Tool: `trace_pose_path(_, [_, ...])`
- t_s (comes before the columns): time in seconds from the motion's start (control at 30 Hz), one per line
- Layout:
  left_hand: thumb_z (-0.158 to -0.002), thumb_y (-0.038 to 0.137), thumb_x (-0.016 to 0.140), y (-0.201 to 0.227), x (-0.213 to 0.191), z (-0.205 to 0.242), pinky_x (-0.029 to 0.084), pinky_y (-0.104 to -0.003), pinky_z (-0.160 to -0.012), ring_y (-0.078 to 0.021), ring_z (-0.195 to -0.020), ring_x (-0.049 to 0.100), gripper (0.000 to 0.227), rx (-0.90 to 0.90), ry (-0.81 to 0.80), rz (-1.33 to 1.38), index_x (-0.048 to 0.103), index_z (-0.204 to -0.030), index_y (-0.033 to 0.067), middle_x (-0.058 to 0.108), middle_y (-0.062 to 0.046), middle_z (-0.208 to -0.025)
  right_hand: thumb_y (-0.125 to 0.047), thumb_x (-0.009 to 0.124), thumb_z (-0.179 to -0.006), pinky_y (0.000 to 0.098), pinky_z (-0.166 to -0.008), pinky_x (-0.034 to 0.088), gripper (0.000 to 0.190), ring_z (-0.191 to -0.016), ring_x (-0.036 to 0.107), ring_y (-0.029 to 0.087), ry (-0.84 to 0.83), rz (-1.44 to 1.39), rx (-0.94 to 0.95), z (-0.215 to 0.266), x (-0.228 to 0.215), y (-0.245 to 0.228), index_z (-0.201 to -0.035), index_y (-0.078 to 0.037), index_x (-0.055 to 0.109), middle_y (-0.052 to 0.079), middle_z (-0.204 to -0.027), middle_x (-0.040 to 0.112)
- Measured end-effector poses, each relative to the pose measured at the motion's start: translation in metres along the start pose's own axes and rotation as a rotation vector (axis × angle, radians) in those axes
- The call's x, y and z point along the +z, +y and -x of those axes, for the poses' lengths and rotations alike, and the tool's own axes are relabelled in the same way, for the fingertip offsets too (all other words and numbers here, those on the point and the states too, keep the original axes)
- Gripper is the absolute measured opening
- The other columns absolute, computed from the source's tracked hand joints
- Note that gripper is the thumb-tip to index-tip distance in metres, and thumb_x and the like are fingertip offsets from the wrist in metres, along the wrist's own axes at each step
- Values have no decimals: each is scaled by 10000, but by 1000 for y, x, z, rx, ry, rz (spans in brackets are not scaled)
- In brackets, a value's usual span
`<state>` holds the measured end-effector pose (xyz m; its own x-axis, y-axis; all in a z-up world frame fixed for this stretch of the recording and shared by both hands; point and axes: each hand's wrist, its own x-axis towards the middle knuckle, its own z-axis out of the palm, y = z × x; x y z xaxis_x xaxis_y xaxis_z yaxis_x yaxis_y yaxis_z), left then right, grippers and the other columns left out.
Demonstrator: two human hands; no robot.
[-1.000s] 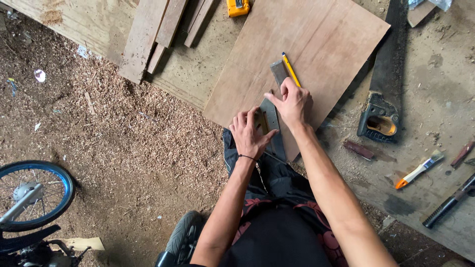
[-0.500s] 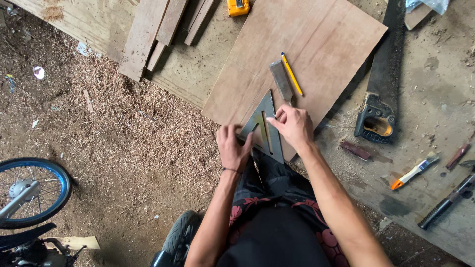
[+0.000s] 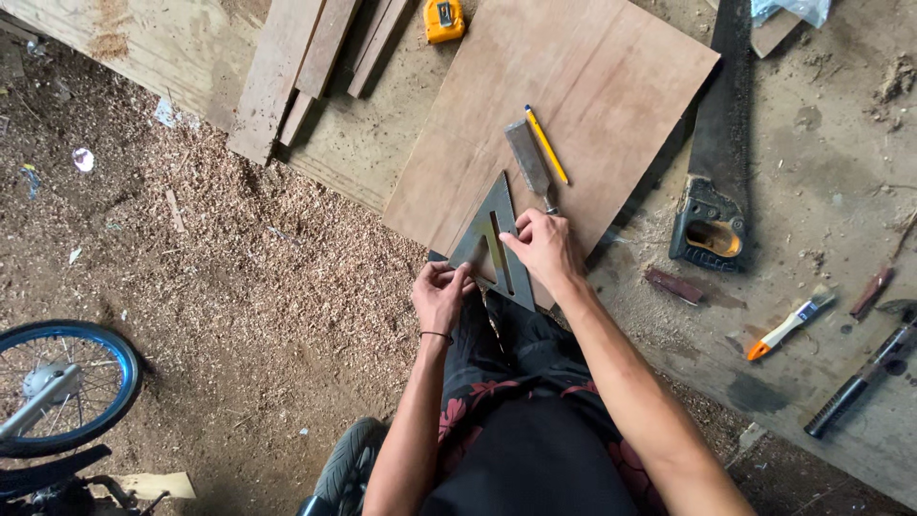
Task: The person uses a set square and pencil to draw straight lines on a rectangular wooden board. They then use a tape measure to measure and mark specific points on the board. Finally, they use the set square again to draw additional lines connecting the marked points.
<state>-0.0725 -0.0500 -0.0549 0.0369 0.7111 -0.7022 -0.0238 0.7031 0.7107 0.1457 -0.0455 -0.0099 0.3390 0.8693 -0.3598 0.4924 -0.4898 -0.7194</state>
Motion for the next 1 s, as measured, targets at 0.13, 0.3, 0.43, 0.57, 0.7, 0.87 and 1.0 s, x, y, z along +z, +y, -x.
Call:
trace_pose_path(0.13, [-885,30,772,14,-3,2,650,-316,-681,-179,-747,723,242,51,-17,76,594,-1032,-43,734,-152,-868,-344,846,-816,397,-672,563,389,-776,725,283,-60,81,73,3,-2,-12,-1007,-41,694,117,-826,765])
trace_pose_path(0.3, [-896,15,776,33,-1,-4,662,-331,-714,-195,-781,739,255,53,-126,112,575,-1028,-69,715,-156,-864,-366,865,-770,421,-688,545,562,-786,679,307,52,167,-71,5,-3,-25,-1150,-38,613,106,-818,692])
trace_pose_path(0.43, [-868,13,775,57,1,-8,676,-337,-739,-209,-805,752,296,68,-172,147,577,-1074,-62,706,-149,-860,-404,846,-841,380,-666,548,601,-767,674,260,108,-2,-55,8,-11,-31,-1208,-19,565,99,-840,670])
trace_pose_path(0.57, [-903,78,775,87,21,-16,660,-341,-785,-217,-844,748,307,109,-341,178,599,-1110,-64,715,-153,-899,-332,751,-937,317,-551,543,388,-666,666,178,66,-345,48,-3,-26,-31,-1128,-34,591,86,-845,707])
trace_pose_path(0.7, [-961,257,688,123,63,-71,640,-321,-642,-177,-737,745,288,78,-344,-283,686,-1115,14,761,-132,-908,-177,700,-980,306,-513,504,215,-625,684,163,161,-638,148,-31,-48,-11,-1132,-34,651,114,-817,741])
trace_pose_path(0.87, [-1000,222,702,168,113,-165,584,-320,-706,-177,-809,684,192,808,21,-572,689,-1146,99,718,-96,-987,-106,658,-1031,289,-620,584,151,-722,713,142,342,-730,79,-63,-78,43,-1148,-18,620,75,-936,730])
trace_pose_path(1.0, [-882,248,786,194,149,-220,452,-469,-945,-333,-1074,511,455,929,178,-842,629,-1306,196,529,-219,-1222,-78,563,-1036,282,-572,544,169,-688,691,138,384,-618,188,-88,-91,84,-1196,-41,601,38,-881,716])
